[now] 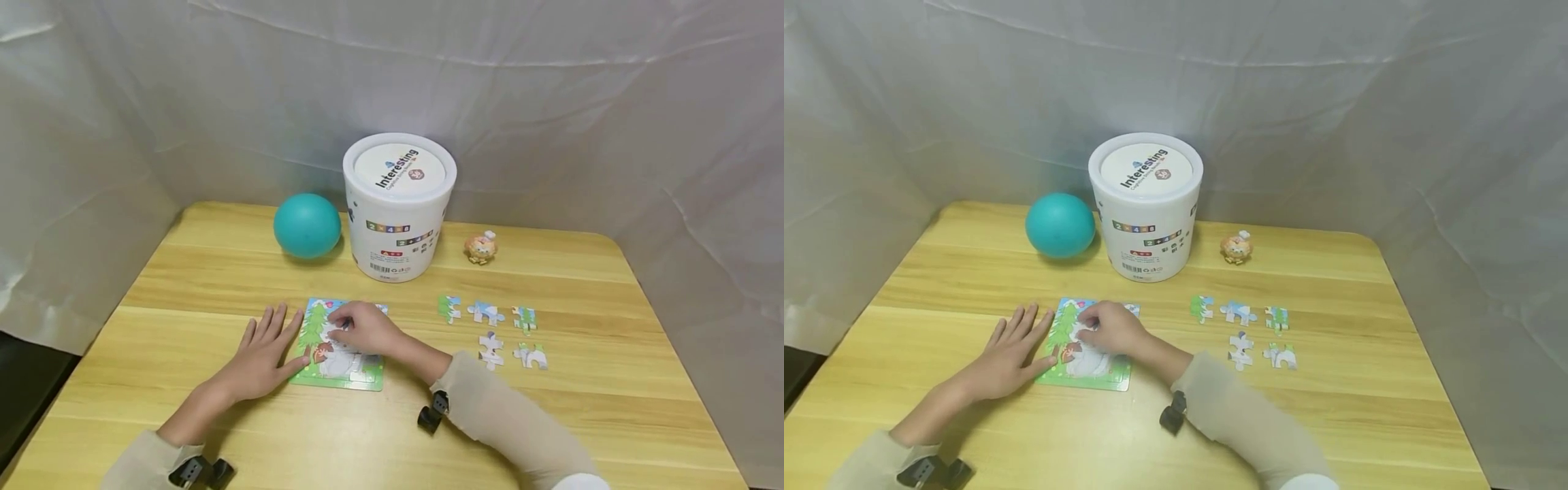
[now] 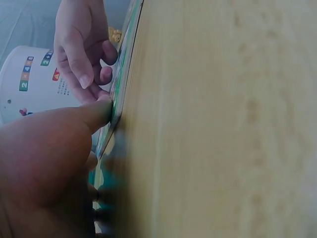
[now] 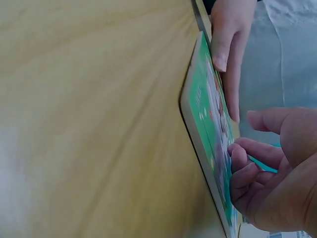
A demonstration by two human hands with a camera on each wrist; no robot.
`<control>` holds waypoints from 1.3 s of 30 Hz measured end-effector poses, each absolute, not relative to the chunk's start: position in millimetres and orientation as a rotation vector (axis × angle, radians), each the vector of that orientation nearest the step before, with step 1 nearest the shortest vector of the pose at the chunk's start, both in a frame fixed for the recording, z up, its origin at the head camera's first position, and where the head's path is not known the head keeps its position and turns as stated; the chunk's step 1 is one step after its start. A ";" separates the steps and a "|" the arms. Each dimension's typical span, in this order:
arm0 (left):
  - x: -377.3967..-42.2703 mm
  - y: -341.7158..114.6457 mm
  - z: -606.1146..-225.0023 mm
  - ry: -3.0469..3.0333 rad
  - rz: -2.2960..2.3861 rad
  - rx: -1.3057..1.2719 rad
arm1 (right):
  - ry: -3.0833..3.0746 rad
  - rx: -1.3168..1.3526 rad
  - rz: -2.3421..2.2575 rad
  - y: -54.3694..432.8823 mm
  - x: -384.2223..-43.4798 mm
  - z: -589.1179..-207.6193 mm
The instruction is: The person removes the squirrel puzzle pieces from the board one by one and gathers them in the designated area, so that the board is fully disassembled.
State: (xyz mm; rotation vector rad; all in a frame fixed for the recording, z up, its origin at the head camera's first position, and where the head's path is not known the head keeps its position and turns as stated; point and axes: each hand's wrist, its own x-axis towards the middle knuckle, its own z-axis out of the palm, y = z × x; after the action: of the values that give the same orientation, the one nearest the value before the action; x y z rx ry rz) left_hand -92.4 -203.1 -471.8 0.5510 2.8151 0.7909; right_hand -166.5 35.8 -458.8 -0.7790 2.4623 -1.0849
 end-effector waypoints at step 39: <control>-93.8 -201.9 -469.1 2.754 0.806 0.507 | 2.574 -0.714 -1.061 13.8 -154.0 -461.6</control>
State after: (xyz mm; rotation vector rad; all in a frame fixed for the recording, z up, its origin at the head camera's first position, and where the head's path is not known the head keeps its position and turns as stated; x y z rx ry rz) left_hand -93.8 -201.9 -469.1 0.5068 2.7541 0.8056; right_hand -154.0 13.8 -461.6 -0.7141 2.5736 -1.0611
